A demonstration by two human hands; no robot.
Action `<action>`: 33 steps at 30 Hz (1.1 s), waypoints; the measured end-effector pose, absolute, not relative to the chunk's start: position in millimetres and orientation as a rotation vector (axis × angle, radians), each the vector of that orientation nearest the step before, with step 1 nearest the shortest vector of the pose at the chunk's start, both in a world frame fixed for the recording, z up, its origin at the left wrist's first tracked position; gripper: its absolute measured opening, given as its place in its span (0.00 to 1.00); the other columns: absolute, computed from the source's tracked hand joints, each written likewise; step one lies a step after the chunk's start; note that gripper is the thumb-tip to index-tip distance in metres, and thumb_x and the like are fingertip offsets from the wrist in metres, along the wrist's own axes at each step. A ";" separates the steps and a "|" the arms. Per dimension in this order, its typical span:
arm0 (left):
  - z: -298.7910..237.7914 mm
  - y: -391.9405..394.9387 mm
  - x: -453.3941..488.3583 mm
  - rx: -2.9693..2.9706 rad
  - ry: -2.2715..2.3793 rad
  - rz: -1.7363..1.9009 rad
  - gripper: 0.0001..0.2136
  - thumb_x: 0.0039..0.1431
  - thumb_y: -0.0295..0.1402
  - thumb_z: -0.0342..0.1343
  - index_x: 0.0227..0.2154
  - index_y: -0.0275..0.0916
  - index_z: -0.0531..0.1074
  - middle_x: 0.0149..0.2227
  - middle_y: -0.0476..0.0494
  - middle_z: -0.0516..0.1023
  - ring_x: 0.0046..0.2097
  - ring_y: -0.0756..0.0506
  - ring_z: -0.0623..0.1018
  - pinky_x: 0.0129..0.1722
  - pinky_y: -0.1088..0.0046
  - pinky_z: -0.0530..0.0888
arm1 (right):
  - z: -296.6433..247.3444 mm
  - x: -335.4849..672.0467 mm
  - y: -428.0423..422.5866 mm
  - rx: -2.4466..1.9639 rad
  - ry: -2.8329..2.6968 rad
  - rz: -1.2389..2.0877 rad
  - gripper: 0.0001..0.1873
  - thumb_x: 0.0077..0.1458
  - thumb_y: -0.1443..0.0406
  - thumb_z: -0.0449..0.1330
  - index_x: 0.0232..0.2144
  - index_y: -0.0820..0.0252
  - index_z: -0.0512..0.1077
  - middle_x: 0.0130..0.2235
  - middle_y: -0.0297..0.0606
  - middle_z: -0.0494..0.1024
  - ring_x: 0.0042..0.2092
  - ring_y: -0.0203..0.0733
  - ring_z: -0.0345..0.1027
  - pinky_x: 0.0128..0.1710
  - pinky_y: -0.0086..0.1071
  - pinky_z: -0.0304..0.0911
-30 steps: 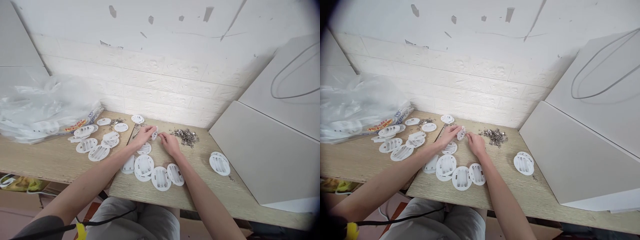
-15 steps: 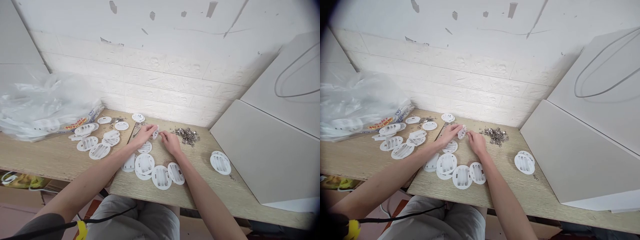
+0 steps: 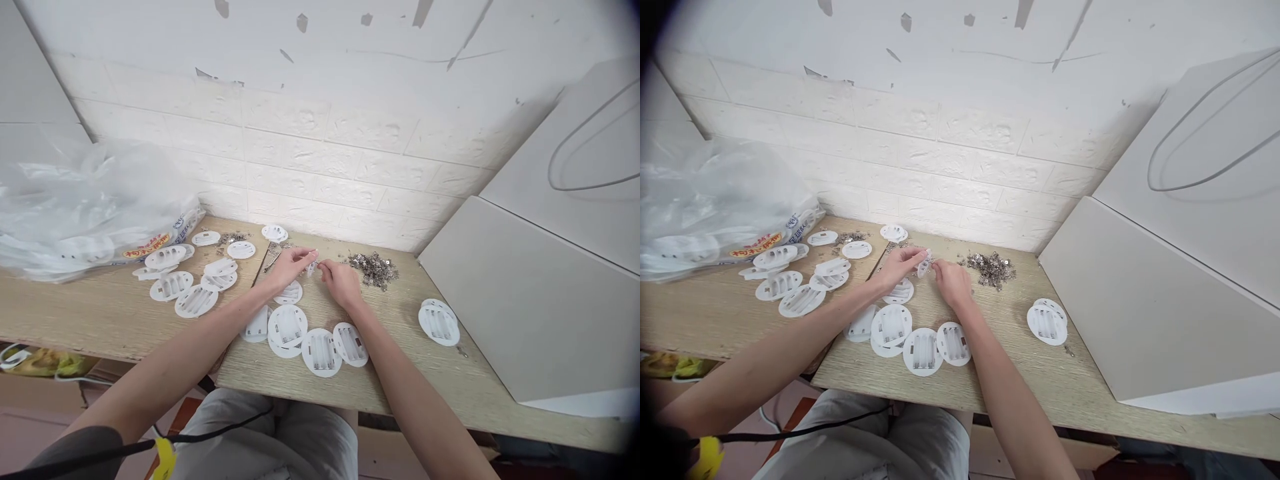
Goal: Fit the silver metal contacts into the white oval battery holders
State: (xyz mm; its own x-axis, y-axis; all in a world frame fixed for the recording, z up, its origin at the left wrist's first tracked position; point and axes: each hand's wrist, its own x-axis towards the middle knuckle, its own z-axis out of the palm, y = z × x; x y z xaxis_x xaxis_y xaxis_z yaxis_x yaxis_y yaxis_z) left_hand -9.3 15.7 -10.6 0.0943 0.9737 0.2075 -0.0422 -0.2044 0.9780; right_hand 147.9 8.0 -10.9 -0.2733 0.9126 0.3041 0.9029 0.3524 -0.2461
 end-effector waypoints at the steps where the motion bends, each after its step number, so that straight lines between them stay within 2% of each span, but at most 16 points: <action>1: -9.9 15.0 -8.7 1.377 1.009 1.302 0.22 0.45 0.48 0.62 0.37 0.35 0.79 0.35 0.42 0.79 0.36 0.46 0.74 0.39 0.69 0.69 | -10.1 147.0 7.2 -1.610 -2.244 -0.008 0.18 0.65 0.62 0.45 0.39 0.57 0.74 0.36 0.39 0.80 0.35 0.41 0.72 0.31 0.29 0.54; 7: -7.0 11.1 -4.6 1.335 1.059 1.323 0.23 0.43 0.48 0.64 0.38 0.35 0.79 0.33 0.42 0.79 0.33 0.47 0.73 0.34 0.71 0.68 | -8.8 142.2 5.2 -1.672 -2.306 -0.191 0.18 0.65 0.62 0.43 0.40 0.57 0.73 0.40 0.43 0.80 0.36 0.42 0.72 0.32 0.30 0.56; 11: -7.4 10.4 -3.2 1.330 1.058 1.332 0.23 0.44 0.47 0.64 0.39 0.35 0.78 0.33 0.41 0.79 0.33 0.47 0.73 0.34 0.71 0.68 | -8.7 140.1 4.4 -1.676 -2.348 -0.292 0.19 0.65 0.62 0.42 0.39 0.57 0.73 0.40 0.44 0.79 0.36 0.45 0.73 0.31 0.31 0.56; 23: -12.8 12.0 0.7 1.270 1.043 1.374 0.22 0.44 0.47 0.64 0.37 0.35 0.78 0.37 0.40 0.79 0.36 0.46 0.74 0.34 0.71 0.70 | -3.5 131.2 -1.0 -1.712 -2.414 -0.333 0.13 0.60 0.70 0.47 0.39 0.62 0.72 0.38 0.48 0.78 0.38 0.45 0.72 0.31 0.31 0.56; 27: -8.9 12.0 0.3 1.201 0.974 1.351 0.21 0.44 0.49 0.63 0.33 0.35 0.77 0.34 0.43 0.78 0.35 0.48 0.74 0.36 0.71 0.71 | -4.8 135.6 1.8 -1.683 -2.336 -0.251 0.16 0.62 0.67 0.46 0.39 0.60 0.73 0.38 0.45 0.79 0.35 0.44 0.72 0.30 0.31 0.55; 33: -3.9 13.2 -3.2 1.132 0.890 1.339 0.21 0.45 0.52 0.60 0.26 0.35 0.73 0.29 0.45 0.75 0.32 0.49 0.73 0.37 0.70 0.71 | -4.3 146.7 6.9 -1.580 -2.200 0.077 0.18 0.64 0.63 0.45 0.38 0.57 0.75 0.34 0.38 0.80 0.34 0.39 0.72 0.33 0.28 0.56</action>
State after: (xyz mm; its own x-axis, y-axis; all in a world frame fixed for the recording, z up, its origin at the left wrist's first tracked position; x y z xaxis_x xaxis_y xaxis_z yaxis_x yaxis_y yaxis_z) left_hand -3.2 13.2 -3.9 0.0742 0.9893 0.1253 -0.2677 -0.1013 0.9582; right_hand 146.7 6.9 -4.3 -0.2597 0.9153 0.3078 0.8914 0.3498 -0.2882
